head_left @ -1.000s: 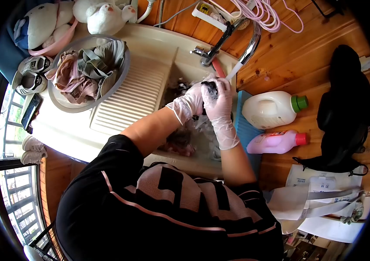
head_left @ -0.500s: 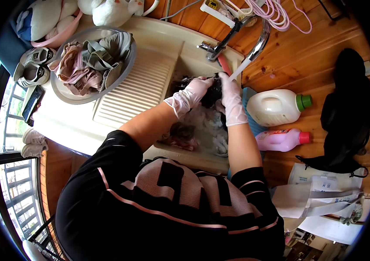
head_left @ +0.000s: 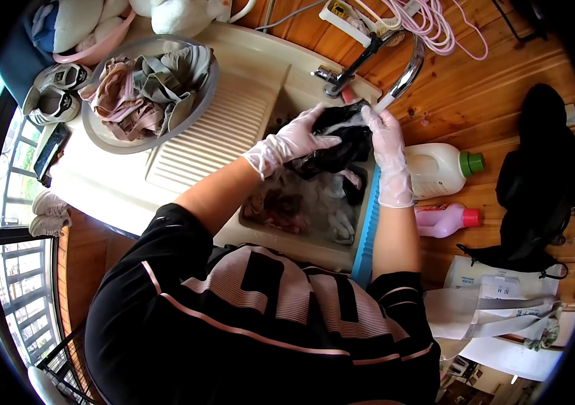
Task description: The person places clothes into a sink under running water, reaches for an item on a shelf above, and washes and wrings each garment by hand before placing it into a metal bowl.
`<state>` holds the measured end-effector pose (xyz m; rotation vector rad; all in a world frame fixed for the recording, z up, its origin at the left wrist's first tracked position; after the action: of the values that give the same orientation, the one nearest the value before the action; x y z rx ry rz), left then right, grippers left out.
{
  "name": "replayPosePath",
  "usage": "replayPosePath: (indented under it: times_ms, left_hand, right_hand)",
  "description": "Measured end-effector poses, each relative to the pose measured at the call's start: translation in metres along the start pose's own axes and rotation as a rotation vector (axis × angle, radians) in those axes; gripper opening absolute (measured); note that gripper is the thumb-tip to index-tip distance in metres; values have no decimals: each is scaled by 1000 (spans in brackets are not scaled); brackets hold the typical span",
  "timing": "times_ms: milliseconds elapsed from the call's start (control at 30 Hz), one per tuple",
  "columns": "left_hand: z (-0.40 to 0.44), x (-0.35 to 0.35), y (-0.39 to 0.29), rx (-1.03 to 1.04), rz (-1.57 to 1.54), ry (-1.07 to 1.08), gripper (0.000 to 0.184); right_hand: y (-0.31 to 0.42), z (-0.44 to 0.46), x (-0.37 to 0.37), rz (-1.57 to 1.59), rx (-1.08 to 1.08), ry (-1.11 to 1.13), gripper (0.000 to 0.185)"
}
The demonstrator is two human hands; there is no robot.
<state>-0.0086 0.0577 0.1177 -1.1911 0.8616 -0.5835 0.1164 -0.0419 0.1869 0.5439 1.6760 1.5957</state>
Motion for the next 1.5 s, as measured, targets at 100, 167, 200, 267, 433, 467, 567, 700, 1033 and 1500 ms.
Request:
replayPosePath:
  times_ms: [100, 167, 200, 267, 433, 467, 567, 700, 1033, 1500]
  left_hand:
    - [19, 8, -33, 240, -115, -32, 81]
    - [27, 23, -37, 74, -309, 196, 66]
    - [25, 26, -39, 31, -244, 251, 64]
    - [14, 27, -48, -60, -111, 359, 60]
    - [18, 33, -31, -142, -241, 258, 43]
    - [25, 36, -24, -172, -458, 184, 37]
    - [31, 35, -31, -339, -793, 169, 31]
    - [39, 50, -42, -300, -762, 287, 36]
    - [37, -5, -16, -232, -884, -19, 46]
    - [-27, 75, 41, -482, -712, 579, 45]
  right_hand:
    - [20, -4, 8, 60, -91, 54, 24]
    - [24, -1, -1, 41, -94, -15, 23]
    - [26, 2, -7, 34, -96, -51, 23]
    - [23, 4, -16, 192, -80, -70, 22]
    - [6, 4, -33, 455, -74, -146, 21]
    - [10, 1, -35, 472, -79, -139, 21]
    - [23, -19, -23, 263, -49, 0, 59]
    - [9, -25, 10, 1, -163, 126, 75]
    - [-41, -5, -21, 380, 100, -230, 35]
    - [-37, 14, -3, 899, 281, -123, 27]
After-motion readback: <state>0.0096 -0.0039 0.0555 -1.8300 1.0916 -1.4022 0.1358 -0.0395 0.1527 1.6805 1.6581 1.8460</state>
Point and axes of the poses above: each hand's wrist, its own z-axis towards the middle knuckle, its own x-axis out of the palm, y = z × x, the point moved 8 cm from there along z, towards the middle knuckle, and after that the axes turned 6 degrees about -y, right-handed, at the moved point
